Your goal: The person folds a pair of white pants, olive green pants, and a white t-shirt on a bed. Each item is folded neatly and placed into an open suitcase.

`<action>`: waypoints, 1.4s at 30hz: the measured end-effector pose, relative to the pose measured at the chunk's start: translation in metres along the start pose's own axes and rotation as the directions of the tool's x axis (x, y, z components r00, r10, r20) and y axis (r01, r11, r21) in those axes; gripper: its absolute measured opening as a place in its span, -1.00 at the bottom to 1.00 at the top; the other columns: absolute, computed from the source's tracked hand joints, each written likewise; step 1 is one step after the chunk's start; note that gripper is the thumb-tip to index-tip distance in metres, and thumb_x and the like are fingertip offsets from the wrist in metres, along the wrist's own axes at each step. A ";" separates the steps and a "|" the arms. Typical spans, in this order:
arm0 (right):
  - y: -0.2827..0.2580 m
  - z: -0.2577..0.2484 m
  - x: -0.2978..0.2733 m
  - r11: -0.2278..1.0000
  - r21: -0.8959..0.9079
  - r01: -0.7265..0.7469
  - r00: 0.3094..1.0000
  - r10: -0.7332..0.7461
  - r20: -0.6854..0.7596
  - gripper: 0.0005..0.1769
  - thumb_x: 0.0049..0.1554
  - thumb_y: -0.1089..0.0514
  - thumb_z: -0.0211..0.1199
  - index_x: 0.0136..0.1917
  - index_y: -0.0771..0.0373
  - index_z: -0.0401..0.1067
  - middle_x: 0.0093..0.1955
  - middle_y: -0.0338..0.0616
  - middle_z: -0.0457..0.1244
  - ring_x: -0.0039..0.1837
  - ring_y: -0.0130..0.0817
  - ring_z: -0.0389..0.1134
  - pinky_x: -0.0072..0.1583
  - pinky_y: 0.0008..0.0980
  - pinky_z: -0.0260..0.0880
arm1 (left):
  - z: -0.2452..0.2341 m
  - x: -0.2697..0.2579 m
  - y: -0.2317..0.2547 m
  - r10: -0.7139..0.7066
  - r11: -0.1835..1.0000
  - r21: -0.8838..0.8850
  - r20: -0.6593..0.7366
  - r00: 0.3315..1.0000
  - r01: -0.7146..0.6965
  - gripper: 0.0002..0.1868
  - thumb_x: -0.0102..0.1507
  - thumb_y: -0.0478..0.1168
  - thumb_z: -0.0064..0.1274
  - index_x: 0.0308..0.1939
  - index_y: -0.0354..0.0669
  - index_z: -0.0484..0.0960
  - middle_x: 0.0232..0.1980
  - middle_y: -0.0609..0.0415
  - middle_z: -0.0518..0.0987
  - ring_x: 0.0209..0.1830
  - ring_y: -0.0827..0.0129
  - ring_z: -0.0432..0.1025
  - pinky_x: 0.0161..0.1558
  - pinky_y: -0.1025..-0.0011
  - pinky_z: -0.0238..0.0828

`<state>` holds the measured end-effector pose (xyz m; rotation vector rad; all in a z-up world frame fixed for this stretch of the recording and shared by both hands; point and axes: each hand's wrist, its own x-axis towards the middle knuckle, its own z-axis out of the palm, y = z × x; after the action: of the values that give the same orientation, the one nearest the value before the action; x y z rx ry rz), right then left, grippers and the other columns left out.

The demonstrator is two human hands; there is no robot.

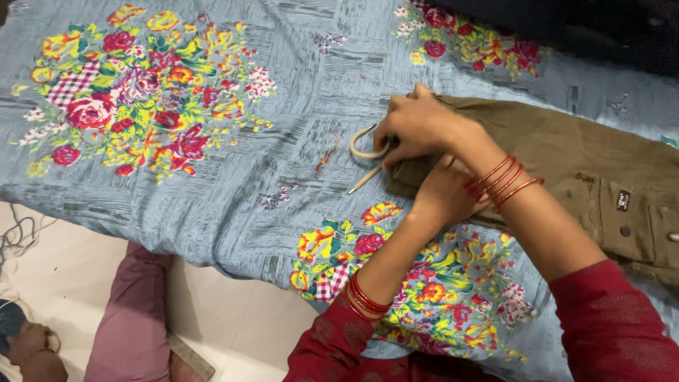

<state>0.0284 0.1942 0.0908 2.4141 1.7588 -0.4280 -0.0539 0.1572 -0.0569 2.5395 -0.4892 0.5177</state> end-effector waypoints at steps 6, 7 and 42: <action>-0.029 0.028 0.009 0.981 -0.120 0.153 0.983 -0.164 -0.086 -0.68 -0.08 -0.17 0.45 -0.14 0.00 0.58 -0.11 -0.24 0.40 0.17 -0.19 0.32 0.13 -0.02 0.16 | 0.009 -0.004 -0.008 0.119 0.988 0.118 -0.209 0.971 -0.096 -0.39 0.27 0.13 -0.01 0.26 -0.18 0.47 0.50 -0.32 0.33 0.52 -0.16 0.23 0.58 -0.03 0.03; -0.025 0.031 0.010 0.987 -0.086 0.136 0.981 -0.146 -0.128 -0.75 -0.01 -0.13 0.42 -0.14 0.01 0.57 -0.13 -0.22 0.40 0.11 -0.14 0.34 0.11 0.00 0.19 | 0.009 -0.004 -0.008 0.090 0.994 0.080 -0.193 0.977 -0.076 -0.40 0.31 0.11 -0.02 0.30 -0.18 0.47 0.52 -0.29 0.34 0.51 -0.12 0.24 0.57 0.01 0.05; -0.018 0.126 -0.282 0.907 0.230 -0.352 0.731 0.420 -0.538 -0.48 0.03 0.02 0.38 0.26 0.16 0.49 0.34 -0.14 0.31 0.39 -0.04 0.28 0.38 -0.10 0.27 | -0.110 -0.002 0.013 0.237 0.953 0.150 0.168 0.957 -0.263 -0.08 -0.03 0.11 0.32 0.35 -0.18 0.45 0.47 -0.16 0.31 0.50 -0.04 0.16 0.52 -0.01 -0.07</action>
<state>-0.0880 -0.0904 0.0558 3.1263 1.3257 0.3093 -0.0903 0.2061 0.0355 2.7089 -0.8654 0.4798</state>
